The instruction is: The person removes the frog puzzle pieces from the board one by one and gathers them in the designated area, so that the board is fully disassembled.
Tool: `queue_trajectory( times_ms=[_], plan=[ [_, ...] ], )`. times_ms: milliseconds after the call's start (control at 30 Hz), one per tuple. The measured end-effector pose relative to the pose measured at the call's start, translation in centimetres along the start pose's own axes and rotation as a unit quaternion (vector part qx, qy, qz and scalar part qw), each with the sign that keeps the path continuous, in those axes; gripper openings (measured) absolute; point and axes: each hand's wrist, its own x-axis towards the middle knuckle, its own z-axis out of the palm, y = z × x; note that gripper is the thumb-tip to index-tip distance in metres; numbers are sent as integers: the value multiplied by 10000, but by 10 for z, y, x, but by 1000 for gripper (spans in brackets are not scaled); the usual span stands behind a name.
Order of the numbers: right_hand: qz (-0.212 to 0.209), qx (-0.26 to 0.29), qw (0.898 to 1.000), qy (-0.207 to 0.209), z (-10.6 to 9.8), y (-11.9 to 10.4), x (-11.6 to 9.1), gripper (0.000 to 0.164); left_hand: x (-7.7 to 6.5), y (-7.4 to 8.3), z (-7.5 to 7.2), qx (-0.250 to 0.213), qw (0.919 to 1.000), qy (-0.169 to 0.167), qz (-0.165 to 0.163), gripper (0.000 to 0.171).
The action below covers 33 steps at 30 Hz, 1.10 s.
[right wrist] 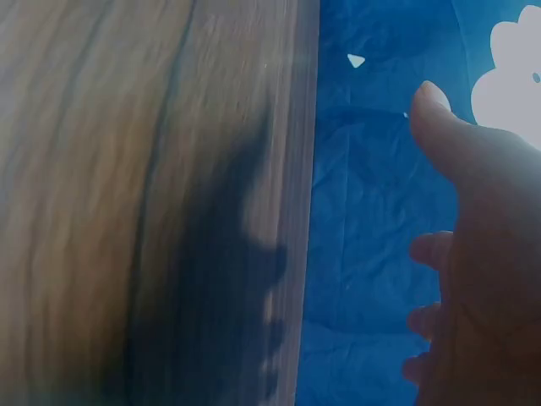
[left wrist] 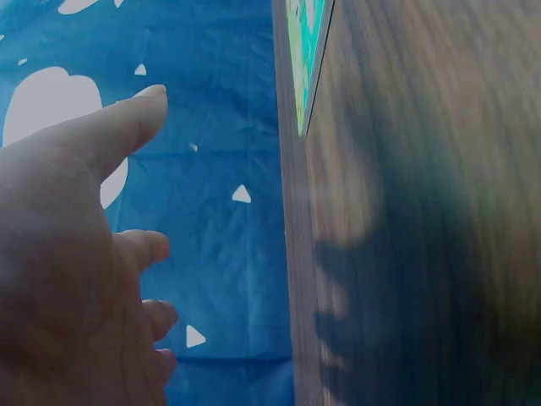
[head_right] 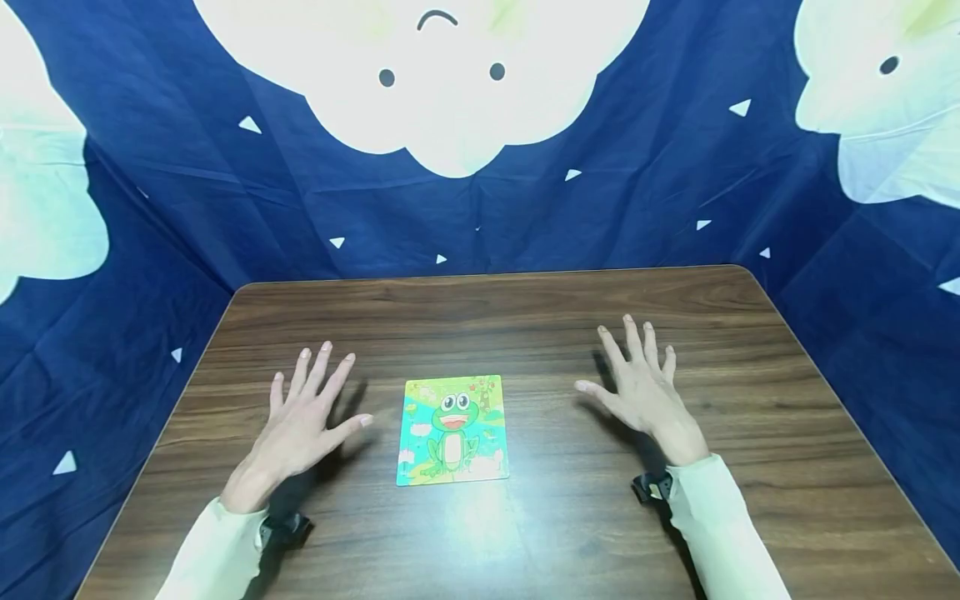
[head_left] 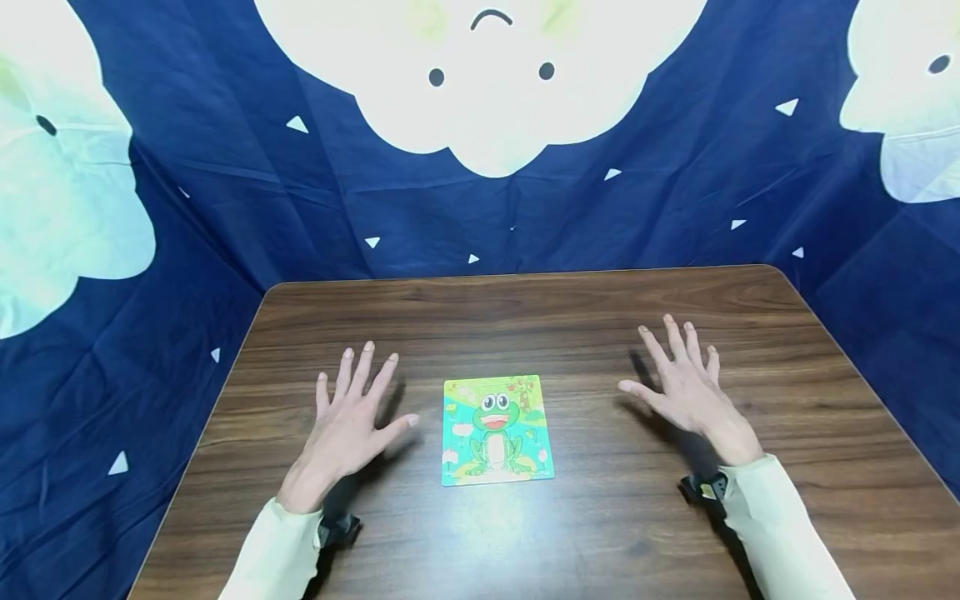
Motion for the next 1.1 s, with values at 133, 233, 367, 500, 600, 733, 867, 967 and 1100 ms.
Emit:
queue_trajectory(
  times_ms=[133,233,367,500,600,733,867,967,1100],
  plan=[
    [-26,93,9999,-77,1,-8,5,95,0,9,4,10,9999,-15,138,94],
    [-72,101,9999,-79,3,-15,9,95,-1,16,7,2,9997,16,253,94],
    [-166,97,9998,-54,7,-24,14,94,-3,24,11,-58,9993,-11,380,93],
    [-286,173,9994,-51,10,-36,19,91,-5,31,15,-179,9986,-106,478,93],
    [-377,192,9991,-28,13,-44,22,90,-7,36,19,-228,9981,-146,554,93],
    [-510,195,9985,2,16,-54,27,90,-8,41,23,-245,9974,-199,641,94],
    [-650,244,9976,-7,20,-65,30,88,-9,44,27,-217,9965,-340,731,94],
    [-729,307,9969,-37,23,-72,32,86,-9,46,29,-185,9955,-461,808,93],
    [-834,372,9958,-76,27,-79,33,84,-10,49,32,-216,9938,-633,884,94]
  ],
)
